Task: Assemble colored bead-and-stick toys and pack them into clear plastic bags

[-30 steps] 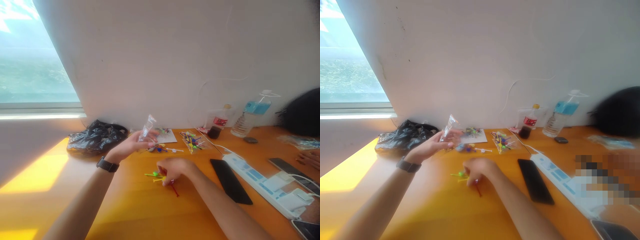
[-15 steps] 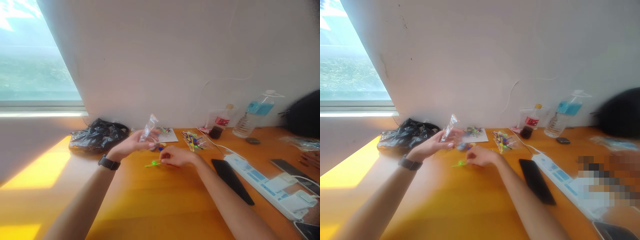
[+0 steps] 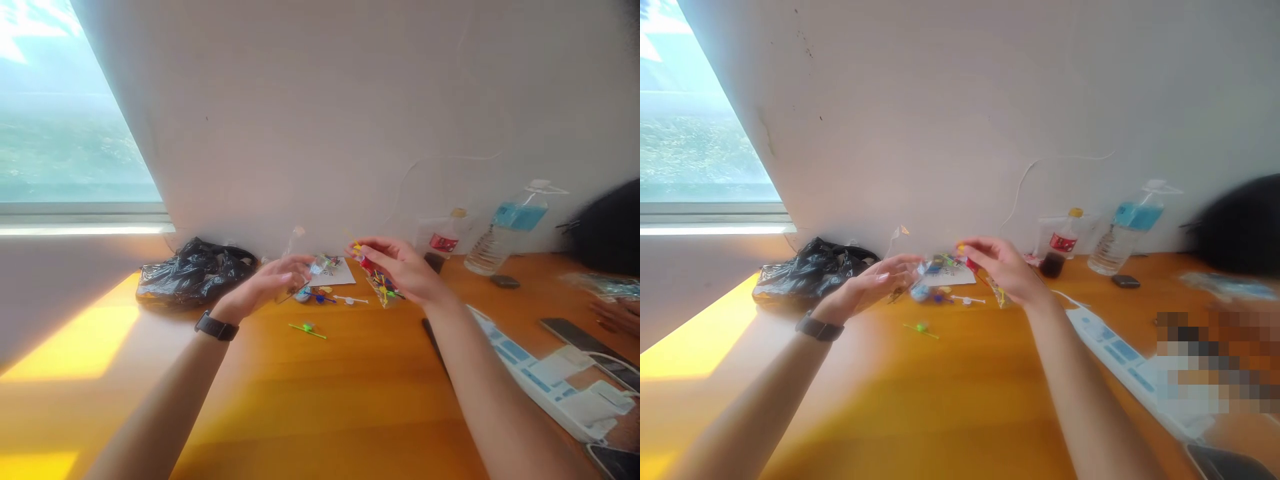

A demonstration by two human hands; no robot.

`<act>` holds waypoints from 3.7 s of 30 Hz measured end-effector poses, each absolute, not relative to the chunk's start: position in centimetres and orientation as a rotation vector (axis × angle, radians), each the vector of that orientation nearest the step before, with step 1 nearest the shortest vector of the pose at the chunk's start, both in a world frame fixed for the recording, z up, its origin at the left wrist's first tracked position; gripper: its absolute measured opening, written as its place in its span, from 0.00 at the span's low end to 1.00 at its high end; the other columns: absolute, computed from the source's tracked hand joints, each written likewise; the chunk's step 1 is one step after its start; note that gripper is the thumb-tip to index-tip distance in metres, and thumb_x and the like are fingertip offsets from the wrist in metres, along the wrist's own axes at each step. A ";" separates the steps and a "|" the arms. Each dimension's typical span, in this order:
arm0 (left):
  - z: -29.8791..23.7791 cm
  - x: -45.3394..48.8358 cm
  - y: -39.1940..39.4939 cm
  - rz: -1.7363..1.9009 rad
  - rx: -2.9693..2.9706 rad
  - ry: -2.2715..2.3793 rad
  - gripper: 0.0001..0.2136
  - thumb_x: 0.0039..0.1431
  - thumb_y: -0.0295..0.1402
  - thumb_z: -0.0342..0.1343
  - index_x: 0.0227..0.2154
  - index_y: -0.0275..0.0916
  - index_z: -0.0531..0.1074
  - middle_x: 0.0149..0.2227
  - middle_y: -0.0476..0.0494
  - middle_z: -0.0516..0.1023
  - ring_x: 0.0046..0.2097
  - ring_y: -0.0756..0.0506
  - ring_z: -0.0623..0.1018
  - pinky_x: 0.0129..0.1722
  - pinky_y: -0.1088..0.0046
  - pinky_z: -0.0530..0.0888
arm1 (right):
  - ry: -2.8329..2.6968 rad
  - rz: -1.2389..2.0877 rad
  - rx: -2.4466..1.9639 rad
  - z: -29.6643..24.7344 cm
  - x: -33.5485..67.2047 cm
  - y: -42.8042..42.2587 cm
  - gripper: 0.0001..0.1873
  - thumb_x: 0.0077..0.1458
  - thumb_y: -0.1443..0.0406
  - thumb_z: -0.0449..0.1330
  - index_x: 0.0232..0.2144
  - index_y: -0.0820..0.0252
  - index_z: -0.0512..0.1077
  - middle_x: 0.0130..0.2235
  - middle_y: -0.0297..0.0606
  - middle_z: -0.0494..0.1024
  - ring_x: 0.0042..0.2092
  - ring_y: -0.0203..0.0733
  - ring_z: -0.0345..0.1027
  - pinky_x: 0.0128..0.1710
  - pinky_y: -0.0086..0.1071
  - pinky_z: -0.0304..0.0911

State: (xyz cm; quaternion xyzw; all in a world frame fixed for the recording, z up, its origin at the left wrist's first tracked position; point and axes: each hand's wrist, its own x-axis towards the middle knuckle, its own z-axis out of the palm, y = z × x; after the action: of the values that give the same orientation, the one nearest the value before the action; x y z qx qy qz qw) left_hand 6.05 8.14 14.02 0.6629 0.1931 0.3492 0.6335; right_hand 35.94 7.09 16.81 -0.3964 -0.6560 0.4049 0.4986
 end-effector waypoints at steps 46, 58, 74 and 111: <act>13.0 11.2 5.8 0.742 1.332 0.286 0.18 0.62 0.47 0.60 0.46 0.39 0.77 0.41 0.39 0.75 0.38 0.43 0.70 0.40 0.65 0.64 | -1.474 0.441 -0.934 15.6 28.9 4.8 0.13 0.64 0.53 0.62 0.41 0.54 0.77 0.44 0.39 0.80 0.48 0.46 0.74 0.50 0.40 0.70; 12.9 11.3 5.7 0.765 1.298 0.342 0.11 0.63 0.41 0.62 0.40 0.37 0.76 0.37 0.43 0.73 0.35 0.47 0.70 0.35 0.70 0.65 | -1.736 0.998 -1.067 13.3 29.3 6.5 0.24 0.66 0.45 0.53 0.33 0.57 0.74 0.33 0.35 0.77 0.37 0.42 0.72 0.35 0.32 0.66; 12.8 9.4 7.2 0.958 0.992 0.238 0.19 0.62 0.39 0.57 0.53 0.34 0.78 0.42 0.37 0.77 0.36 0.45 0.75 0.32 0.70 0.70 | -2.377 0.765 -1.384 10.1 31.5 7.7 0.09 0.60 0.57 0.61 0.34 0.57 0.73 0.36 0.34 0.78 0.34 0.39 0.69 0.31 0.29 0.56; 14.8 7.5 7.0 1.127 0.865 0.274 0.23 0.61 0.39 0.55 0.56 0.33 0.76 0.48 0.34 0.78 0.43 0.39 0.78 0.39 0.65 0.76 | -2.950 0.965 -0.731 6.3 23.3 2.5 0.14 0.55 0.57 0.68 0.42 0.54 0.74 0.44 0.33 0.74 0.39 0.39 0.69 0.31 0.27 0.58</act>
State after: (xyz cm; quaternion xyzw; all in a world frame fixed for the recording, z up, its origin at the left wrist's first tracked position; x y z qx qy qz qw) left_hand 7.54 6.96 14.84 0.3957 0.1253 0.5158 0.7495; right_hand 23.33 2.48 6.35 -0.2292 -0.9249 0.3026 -0.0235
